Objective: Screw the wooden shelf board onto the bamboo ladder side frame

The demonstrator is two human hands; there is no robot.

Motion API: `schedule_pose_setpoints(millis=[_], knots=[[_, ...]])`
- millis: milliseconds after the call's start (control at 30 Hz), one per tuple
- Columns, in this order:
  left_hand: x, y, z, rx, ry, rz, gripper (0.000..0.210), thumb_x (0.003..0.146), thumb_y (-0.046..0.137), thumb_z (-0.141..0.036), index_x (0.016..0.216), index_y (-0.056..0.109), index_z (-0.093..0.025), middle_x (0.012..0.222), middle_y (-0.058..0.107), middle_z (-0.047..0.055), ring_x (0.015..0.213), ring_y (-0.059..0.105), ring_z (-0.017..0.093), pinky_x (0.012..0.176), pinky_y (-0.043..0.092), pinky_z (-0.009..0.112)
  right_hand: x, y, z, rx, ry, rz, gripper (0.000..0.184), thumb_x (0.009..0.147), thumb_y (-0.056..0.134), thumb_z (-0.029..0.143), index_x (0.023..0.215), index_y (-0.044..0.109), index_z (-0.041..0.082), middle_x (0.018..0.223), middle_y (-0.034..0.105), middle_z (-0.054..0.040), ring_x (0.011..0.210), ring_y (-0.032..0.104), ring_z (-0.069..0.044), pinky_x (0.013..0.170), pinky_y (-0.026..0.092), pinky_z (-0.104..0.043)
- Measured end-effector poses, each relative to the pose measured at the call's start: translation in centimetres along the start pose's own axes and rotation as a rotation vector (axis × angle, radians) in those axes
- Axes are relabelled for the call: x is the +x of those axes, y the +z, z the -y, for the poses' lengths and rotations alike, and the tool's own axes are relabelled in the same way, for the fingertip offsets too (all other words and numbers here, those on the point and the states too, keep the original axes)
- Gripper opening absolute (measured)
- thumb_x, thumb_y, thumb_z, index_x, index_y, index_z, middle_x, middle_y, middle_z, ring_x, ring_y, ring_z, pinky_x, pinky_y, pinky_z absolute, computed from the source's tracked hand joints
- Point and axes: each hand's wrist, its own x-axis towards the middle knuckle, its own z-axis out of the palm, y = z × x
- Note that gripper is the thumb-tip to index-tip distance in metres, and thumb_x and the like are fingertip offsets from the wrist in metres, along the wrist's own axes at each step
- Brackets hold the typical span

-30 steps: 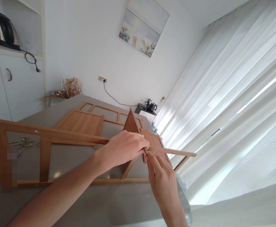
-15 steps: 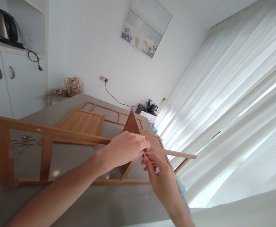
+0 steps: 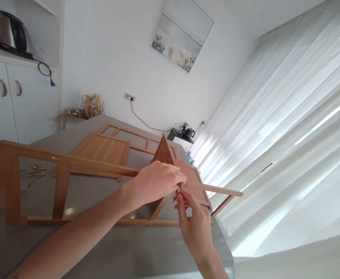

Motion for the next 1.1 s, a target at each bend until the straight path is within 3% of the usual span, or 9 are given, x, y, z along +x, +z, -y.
schedule_pose_setpoints(millis=[300,1100], knots=[[0.0,0.0,0.0,0.002,-0.007,0.008,0.018,0.097,0.053,-0.016,0.081,0.060,-0.021,0.086,0.072,-0.002,0.083,0.070,0.016,0.066,0.044,0.024,0.3,-0.8,-0.1,-0.251,-0.300,-0.033,0.016,0.101,0.048,0.020,0.090,0.061,0.020,0.068,0.063,-0.0001,0.059,0.058,-0.014,0.057,0.040,-0.024],[0.1,-0.5,-0.3,0.015,-0.001,0.017,0.014,0.096,0.058,-0.017,0.082,0.061,-0.021,0.086,0.071,-0.005,0.080,0.069,0.015,0.059,0.036,0.027,1.3,-2.6,-0.7,-0.502,-0.466,-0.008,0.018,0.101,0.051,0.015,0.112,0.065,0.017,0.073,0.061,-0.0008,0.060,0.054,-0.016,0.060,0.038,-0.030]])
